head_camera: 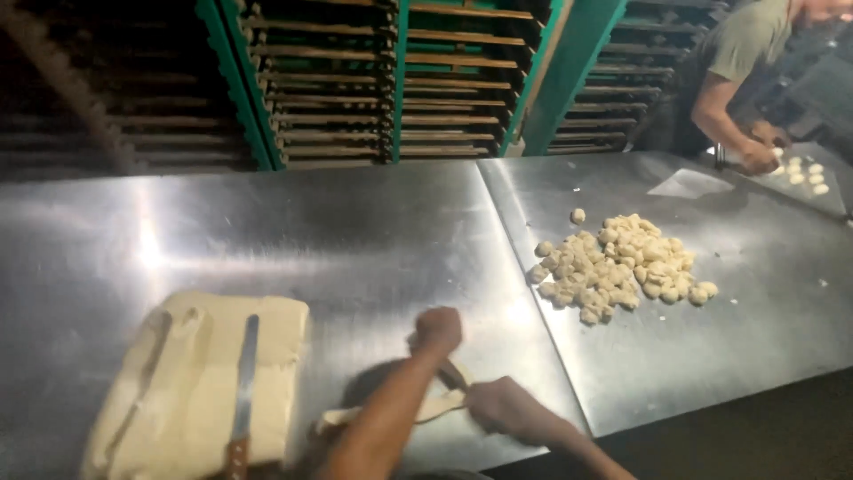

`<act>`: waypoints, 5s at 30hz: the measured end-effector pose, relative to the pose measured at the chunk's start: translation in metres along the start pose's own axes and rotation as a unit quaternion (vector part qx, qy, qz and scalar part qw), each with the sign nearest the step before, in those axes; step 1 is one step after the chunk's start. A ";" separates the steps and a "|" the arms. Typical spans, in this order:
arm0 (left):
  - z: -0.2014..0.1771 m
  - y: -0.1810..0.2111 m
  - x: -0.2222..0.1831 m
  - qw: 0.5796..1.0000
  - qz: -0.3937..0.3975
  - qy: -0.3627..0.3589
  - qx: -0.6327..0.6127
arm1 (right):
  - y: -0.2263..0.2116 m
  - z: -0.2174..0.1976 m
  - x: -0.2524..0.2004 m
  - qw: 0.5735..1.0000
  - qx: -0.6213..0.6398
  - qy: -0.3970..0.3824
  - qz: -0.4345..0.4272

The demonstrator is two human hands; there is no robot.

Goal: The person cuts and portions large sheets of bread dough into small uniform balls on a stainless steel work table.

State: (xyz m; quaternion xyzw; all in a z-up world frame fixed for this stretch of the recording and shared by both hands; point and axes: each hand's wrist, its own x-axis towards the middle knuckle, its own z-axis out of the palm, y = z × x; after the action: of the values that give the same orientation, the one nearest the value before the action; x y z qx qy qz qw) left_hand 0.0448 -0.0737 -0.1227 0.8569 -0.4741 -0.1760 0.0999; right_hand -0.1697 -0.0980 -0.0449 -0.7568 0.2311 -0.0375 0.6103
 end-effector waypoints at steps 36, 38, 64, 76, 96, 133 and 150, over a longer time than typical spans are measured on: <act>-0.027 -0.011 -0.029 0.995 0.090 0.026 -0.012 | -0.006 0.025 0.015 0.999 -0.020 0.045 0.005; -0.013 -0.029 -0.015 0.999 0.027 -0.011 -0.035 | -0.048 0.031 0.010 0.992 -0.123 -0.009 -0.009; -0.066 0.130 -0.081 0.985 0.103 0.107 -0.092 | 0.021 -0.066 0.046 0.941 -0.045 0.328 -0.065; 0.085 0.012 0.022 0.971 0.003 0.196 -0.133 | 0.000 -0.082 0.037 0.944 -0.131 0.076 -0.294; -0.045 0.069 -0.088 0.963 0.127 0.059 -0.231 | -0.020 -0.030 0.028 0.955 -0.124 0.234 -0.131; -0.040 0.082 -0.085 0.926 0.116 0.209 -0.292 | -0.053 -0.051 0.003 0.946 -0.128 0.216 -0.205; -0.056 0.076 -0.060 0.986 0.049 0.151 -0.051 | -0.014 -0.053 0.050 0.988 0.037 0.138 -0.050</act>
State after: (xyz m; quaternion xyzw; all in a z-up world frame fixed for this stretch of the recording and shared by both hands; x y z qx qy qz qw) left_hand -0.0215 -0.0632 -0.0335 0.8428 -0.4857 -0.0634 0.2229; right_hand -0.1391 -0.1635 -0.0299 -0.7321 0.2732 -0.1808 0.5972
